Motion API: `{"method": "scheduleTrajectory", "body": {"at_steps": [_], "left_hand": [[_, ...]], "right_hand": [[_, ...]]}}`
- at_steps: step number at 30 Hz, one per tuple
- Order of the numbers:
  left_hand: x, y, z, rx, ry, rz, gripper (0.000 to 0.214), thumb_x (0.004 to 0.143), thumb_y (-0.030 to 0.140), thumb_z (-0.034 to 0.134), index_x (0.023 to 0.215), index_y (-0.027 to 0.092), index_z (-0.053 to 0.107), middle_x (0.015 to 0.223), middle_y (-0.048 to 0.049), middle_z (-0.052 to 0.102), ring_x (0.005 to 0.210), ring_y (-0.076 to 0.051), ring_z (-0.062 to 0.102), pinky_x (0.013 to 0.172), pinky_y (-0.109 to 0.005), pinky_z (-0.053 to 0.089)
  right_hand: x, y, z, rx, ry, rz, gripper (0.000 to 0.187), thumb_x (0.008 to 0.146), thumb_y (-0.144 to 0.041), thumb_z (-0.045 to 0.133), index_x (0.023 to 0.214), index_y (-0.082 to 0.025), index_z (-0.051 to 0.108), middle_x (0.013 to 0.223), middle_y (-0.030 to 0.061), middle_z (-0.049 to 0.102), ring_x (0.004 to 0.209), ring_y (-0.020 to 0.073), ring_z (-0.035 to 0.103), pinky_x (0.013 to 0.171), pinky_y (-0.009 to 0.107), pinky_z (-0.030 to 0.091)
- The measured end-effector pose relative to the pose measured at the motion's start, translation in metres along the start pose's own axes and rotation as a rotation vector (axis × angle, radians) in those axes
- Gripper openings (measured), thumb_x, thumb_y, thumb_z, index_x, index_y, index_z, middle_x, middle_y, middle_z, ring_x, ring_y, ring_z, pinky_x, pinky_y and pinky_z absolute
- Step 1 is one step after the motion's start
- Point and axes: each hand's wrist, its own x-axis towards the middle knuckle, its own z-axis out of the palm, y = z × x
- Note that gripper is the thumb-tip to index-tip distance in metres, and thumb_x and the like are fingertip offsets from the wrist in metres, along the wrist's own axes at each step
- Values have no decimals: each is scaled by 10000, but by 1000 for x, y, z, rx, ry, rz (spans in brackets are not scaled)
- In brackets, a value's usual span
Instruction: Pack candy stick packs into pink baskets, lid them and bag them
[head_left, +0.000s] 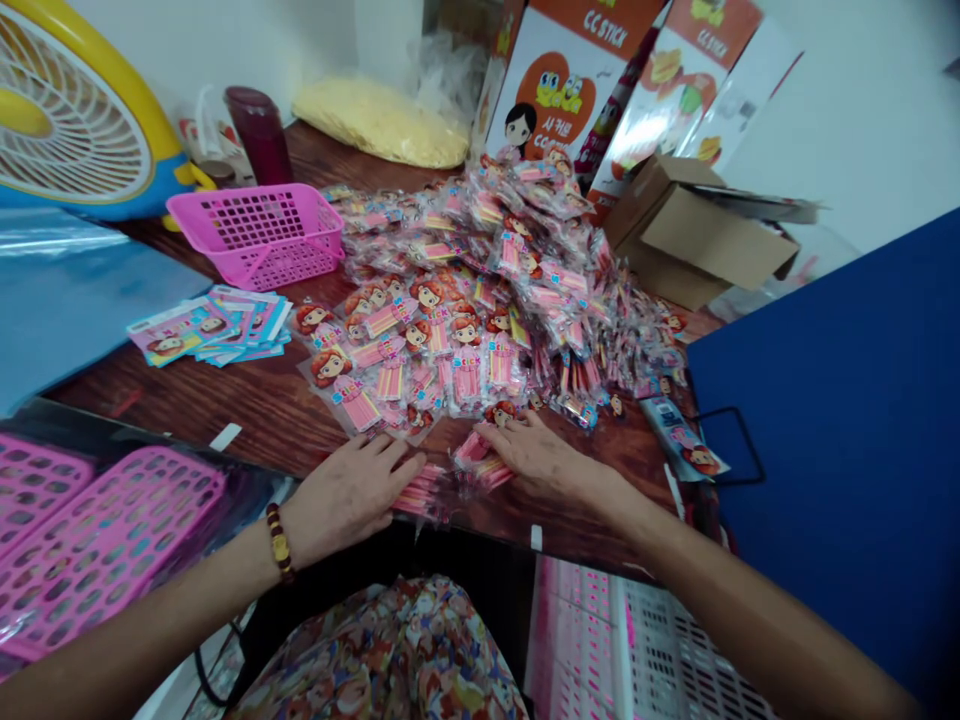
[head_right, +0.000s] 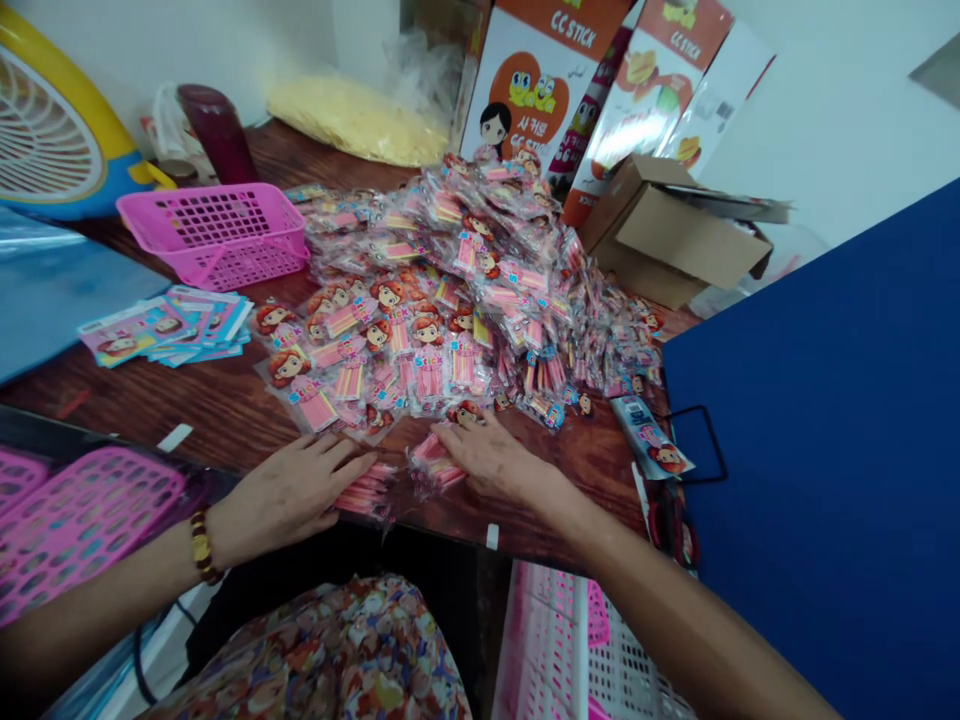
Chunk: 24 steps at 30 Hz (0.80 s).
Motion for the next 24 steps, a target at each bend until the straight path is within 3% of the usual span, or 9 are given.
{"method": "scheduleTrajectory", "body": {"at_steps": [3,6,10,12,14,18,21,24], "left_hand": [[1,1,-1,13,-3,-7,681,748,254,730,1365,209,445,1314,-124,549,1197,-304,498,1034,-443,380],[1,1,0,20,1,-2,694,739,260,736,1366,202,445,1314,-129,550,1195,-308,498,1017,-443,395],[0,0,5,13,20,-12,709,732,266,744,1370,204,440,1298,-127,560,1178,-318,503,995,-456,410],[-1,0,7,11,31,-12,714,726,266,751,1367,205,441,1286,-123,566,1179,-318,503,1009,-463,401],[-1,-1,7,13,36,-11,723,727,270,754,1371,199,434,1293,-124,564,1190,-320,499,1019,-466,395],[0,0,7,34,25,-12,724,736,298,749,1376,198,428,1340,-133,539,1209,-322,495,1025,-466,393],[0,2,5,45,19,-9,723,735,311,751,1374,194,434,1345,-142,534,1191,-314,507,1031,-467,390],[0,2,4,41,25,-5,713,740,298,746,1374,187,438,1310,-138,555,1182,-314,510,1030,-468,389]], "right_hand": [[15,2,-6,-54,-38,-5,565,856,-131,500,1411,-65,418,1151,182,630,1088,297,549,1072,517,253],[19,-4,-13,-144,-14,32,295,903,-131,452,1163,-116,591,1113,172,606,1080,291,532,1042,500,307],[14,-11,-19,-161,1,-2,143,861,-157,520,968,-153,615,1114,145,588,1135,287,489,1075,493,286],[16,-6,-21,-105,-8,-3,181,825,-167,549,996,-143,604,1109,137,599,1111,269,508,1062,460,314],[26,4,-23,-77,36,30,274,794,-179,565,1058,-113,592,1242,181,566,1205,287,475,1053,448,331],[49,27,-23,-107,93,75,437,709,-154,586,1135,-57,579,1537,257,302,1451,342,212,1114,491,260],[44,22,-15,-67,33,80,515,710,-167,580,1208,-36,557,1497,270,379,1431,335,286,1148,506,197],[14,-7,-6,42,-40,199,545,715,-178,574,1240,-39,538,1360,252,537,1303,317,468,1122,483,247]]}}
